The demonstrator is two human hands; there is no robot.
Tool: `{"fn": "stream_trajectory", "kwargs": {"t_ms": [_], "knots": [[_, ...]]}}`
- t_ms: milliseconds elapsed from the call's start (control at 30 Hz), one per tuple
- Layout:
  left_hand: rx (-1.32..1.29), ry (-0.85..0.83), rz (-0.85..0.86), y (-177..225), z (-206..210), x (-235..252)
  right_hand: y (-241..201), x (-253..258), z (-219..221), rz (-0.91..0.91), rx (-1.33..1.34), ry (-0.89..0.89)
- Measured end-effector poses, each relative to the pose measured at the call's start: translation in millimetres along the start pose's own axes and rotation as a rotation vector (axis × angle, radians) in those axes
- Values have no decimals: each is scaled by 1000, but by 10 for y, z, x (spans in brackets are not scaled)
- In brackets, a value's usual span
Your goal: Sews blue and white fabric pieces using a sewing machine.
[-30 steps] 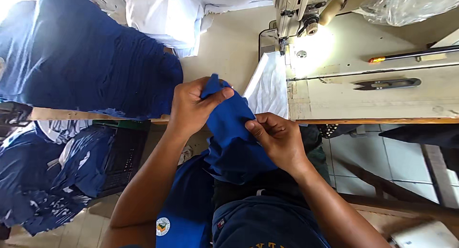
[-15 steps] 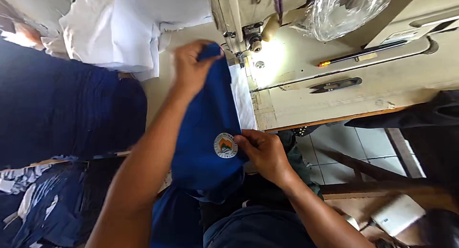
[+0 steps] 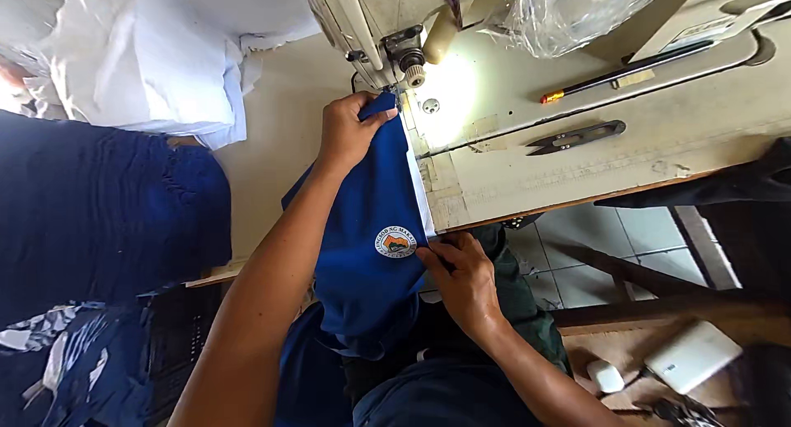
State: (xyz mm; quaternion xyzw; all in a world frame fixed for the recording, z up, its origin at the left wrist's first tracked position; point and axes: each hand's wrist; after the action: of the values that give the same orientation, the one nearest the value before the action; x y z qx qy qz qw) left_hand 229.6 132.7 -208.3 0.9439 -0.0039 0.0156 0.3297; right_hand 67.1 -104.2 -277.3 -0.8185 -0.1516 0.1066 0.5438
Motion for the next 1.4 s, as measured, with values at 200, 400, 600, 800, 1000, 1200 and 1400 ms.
{"fn": "stream_trajectory", "kwargs": {"t_ms": [200, 400, 600, 800, 1000, 1200, 1400], "knots": [[11, -34, 38, -23, -38, -26, 143, -49, -75, -93, 294, -113], [49, -78, 160, -52, -21, -290, 86, -392, -90, -61, 328, -142], [92, -84, 91, 1, -45, -256, 95, -352, -82, -41, 283, -123], [94, -92, -14, 56, -55, -221, 77, -344, -75, -31, 293, -106], [65, -126, -87, 99, -69, -194, 71, -332, -77, -2, 301, -95], [56, -138, -73, 73, -71, -159, 52, -314, -70, 64, 345, -89], [202, 47, -148, 192, -70, -232, 12, -276, -39, 166, 485, -94]]}}
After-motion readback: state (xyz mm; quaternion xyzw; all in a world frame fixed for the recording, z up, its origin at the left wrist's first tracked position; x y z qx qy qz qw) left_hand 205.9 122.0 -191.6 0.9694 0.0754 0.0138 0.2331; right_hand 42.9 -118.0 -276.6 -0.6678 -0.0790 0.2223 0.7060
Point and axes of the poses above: each hand's wrist, its own x-axis towards the middle knuckle, its own z-axis out of the palm, y = z × x, and after that the axes turned 11 degrees about -y, right-handed
